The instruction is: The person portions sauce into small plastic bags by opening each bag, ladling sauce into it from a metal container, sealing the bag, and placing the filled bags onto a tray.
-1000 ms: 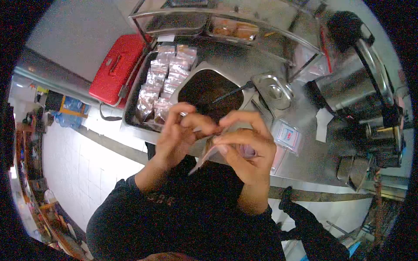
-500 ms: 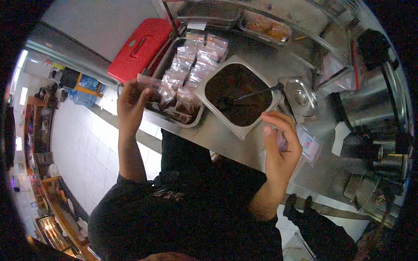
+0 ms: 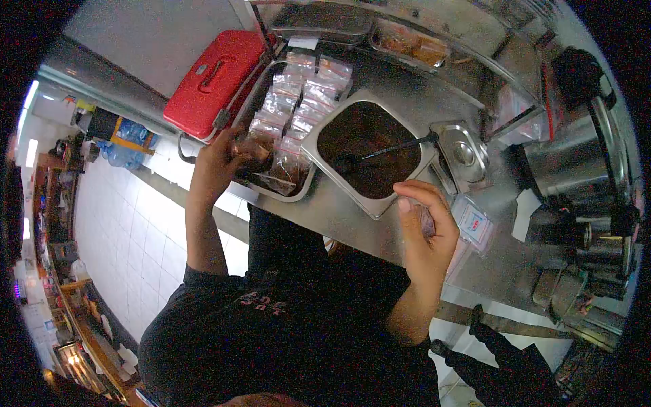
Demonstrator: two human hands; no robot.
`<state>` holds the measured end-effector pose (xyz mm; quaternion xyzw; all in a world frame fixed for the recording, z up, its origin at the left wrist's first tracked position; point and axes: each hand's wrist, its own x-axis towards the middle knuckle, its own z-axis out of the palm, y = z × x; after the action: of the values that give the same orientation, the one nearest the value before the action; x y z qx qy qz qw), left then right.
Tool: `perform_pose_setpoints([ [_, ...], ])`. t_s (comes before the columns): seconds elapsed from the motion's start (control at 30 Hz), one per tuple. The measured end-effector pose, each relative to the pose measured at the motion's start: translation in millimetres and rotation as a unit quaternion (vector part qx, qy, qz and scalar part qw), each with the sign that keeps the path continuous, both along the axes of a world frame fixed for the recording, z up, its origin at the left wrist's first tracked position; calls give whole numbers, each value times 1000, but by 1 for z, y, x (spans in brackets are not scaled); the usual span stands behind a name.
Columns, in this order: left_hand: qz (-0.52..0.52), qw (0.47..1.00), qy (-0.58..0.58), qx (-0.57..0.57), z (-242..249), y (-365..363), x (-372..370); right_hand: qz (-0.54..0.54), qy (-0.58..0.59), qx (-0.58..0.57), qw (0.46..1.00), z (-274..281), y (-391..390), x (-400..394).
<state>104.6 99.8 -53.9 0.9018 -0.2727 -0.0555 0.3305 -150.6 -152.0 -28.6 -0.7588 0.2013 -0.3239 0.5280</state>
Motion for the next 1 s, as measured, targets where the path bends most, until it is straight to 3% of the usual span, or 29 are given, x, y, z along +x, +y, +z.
perform_pose_setpoints([
  [0.1, -82, 993, 10, -90, -22, 16, 15, 10, 3, 9, 1000, -1, 1, 1],
  [0.23, -59, 988, 123, -67, -22, 12, 15, 33, -6, 21, 999, -2, 1, 5],
  [0.33, -19, 993, 40, -108, -21, -13, 6, 27, -5, 25, 999, 0, 3, 5],
  [0.4, 28, 962, -211, -173, -6, -29, -6, 5, 2, 35, 999, 0, 7, 4],
  [0.43, 19, 962, -208, -174, -2, -36, -16, 0, -26, 74, 997, -3, 8, 6],
  [0.5, -46, 959, -53, -275, 6, -49, -48, -18, -52, 109, 993, -4, 13, 7],
  [0.57, -174, 952, 125, -220, 30, -72, -96, -24, -67, 128, 989, -5, 20, 13],
  [0.6, -220, 941, 135, -218, 36, -87, -115, -30, -71, 132, 988, -7, 22, 16],
  [0.63, -266, 928, 143, -217, 38, -100, -128, -15, -96, 42, 994, -12, 21, 21],
  [0.67, -298, 925, 52, -229, 29, -111, -133, 0, -117, -49, 992, -13, 20, 22],
  [0.7, -325, 914, -39, -241, 21, -120, -136, -11, -116, -55, 992, -10, 20, 21],
  [0.77, -335, 901, -33, -273, 17, -130, -140, -26, -127, -83, 988, -3, 21, 15],
  [0.83, -315, 904, 74, -280, 17, -131, -144, -57, -136, -110, 983, -4, 17, 12],
  [1.0, -259, 852, 337, -305, 22, -135, -142, -37, -113, 14, 993, -7, 9, 6],
])
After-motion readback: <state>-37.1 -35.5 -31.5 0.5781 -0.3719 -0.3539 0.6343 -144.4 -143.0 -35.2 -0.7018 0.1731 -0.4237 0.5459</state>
